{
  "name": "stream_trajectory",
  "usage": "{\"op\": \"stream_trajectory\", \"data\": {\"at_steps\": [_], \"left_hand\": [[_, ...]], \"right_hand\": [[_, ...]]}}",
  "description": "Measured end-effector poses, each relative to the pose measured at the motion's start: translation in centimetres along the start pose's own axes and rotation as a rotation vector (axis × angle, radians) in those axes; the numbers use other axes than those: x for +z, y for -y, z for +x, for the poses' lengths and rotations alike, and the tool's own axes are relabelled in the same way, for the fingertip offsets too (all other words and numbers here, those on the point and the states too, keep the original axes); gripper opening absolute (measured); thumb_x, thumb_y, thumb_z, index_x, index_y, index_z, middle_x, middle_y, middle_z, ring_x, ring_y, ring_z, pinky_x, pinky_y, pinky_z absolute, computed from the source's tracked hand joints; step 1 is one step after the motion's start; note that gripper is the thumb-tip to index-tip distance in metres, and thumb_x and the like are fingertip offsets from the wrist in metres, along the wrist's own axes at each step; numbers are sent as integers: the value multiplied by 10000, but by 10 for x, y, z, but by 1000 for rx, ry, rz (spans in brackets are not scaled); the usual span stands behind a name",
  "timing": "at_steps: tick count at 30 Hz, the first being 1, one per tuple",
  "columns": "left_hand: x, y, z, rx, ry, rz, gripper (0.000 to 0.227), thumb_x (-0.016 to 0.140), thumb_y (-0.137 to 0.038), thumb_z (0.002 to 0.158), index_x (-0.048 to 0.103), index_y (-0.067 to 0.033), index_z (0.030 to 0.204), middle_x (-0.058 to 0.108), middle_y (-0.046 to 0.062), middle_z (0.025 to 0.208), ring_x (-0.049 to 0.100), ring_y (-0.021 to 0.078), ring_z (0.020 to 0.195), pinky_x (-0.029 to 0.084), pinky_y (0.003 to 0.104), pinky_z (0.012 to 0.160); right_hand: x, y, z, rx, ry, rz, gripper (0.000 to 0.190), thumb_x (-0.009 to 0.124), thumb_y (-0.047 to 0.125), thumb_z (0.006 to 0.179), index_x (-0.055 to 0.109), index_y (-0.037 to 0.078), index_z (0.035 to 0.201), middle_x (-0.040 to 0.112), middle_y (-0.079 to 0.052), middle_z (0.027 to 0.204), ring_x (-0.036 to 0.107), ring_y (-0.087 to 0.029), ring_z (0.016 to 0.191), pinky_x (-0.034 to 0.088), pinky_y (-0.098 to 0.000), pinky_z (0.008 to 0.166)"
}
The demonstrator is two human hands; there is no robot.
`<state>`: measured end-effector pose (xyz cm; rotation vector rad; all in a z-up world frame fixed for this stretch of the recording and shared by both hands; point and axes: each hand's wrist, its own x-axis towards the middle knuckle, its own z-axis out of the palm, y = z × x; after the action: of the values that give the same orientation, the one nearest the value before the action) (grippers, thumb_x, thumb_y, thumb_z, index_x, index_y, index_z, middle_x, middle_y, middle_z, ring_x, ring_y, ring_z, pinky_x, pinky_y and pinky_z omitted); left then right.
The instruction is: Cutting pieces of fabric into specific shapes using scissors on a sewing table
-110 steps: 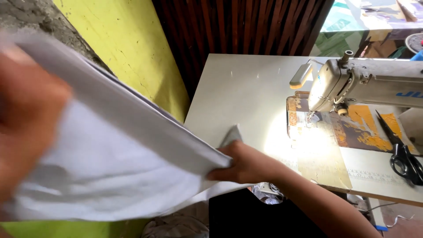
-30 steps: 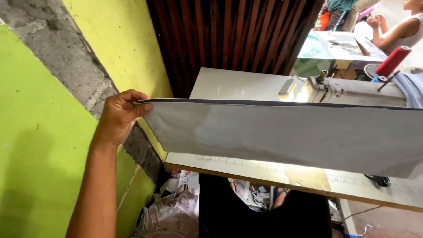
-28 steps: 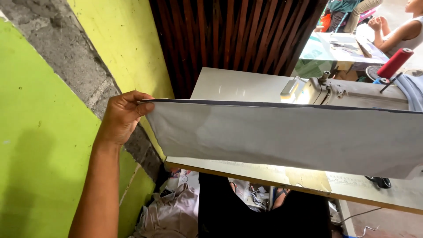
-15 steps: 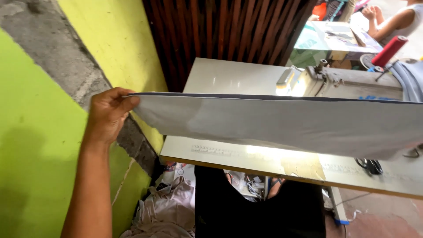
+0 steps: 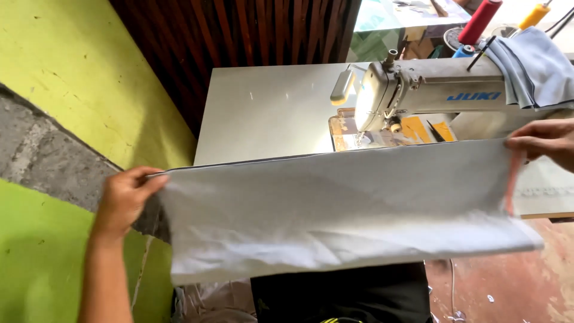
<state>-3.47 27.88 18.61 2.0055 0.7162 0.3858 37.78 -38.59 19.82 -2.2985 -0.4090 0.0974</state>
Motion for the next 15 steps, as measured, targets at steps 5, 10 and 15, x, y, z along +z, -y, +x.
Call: {"op": "stream_trajectory", "data": {"at_steps": [5, 10, 15], "left_hand": [[66, 39, 76, 115, 34, 160, 268, 707, -271, 946, 771, -36, 1058, 733, 58, 881, 626, 163, 792, 482, 322, 687], [99, 82, 120, 141, 47, 228, 283, 701, -272, 943, 761, -28, 1072, 763, 104, 958, 689, 210, 886, 527, 382, 746], [102, 92, 125, 130, 51, 193, 285, 710, -266, 932, 759, -23, 1072, 747, 66, 904, 655, 166, 827, 506, 340, 732]], "right_hand": [[33, -33, 48, 30, 0, -157, 140, 802, 108, 929, 819, 8, 1027, 732, -72, 870, 557, -142, 734, 460, -276, 686], [59, 8, 31, 198, 7, -388, 229, 661, 209, 987, 836, 114, 1101, 819, -33, 1073, 666, -160, 900, 457, -288, 756], [64, 0, 27, 243, -22, -522, 260, 690, 389, 954, 834, 212, 1078, 817, -13, 994, 700, -238, 831, 467, -368, 723]]}}
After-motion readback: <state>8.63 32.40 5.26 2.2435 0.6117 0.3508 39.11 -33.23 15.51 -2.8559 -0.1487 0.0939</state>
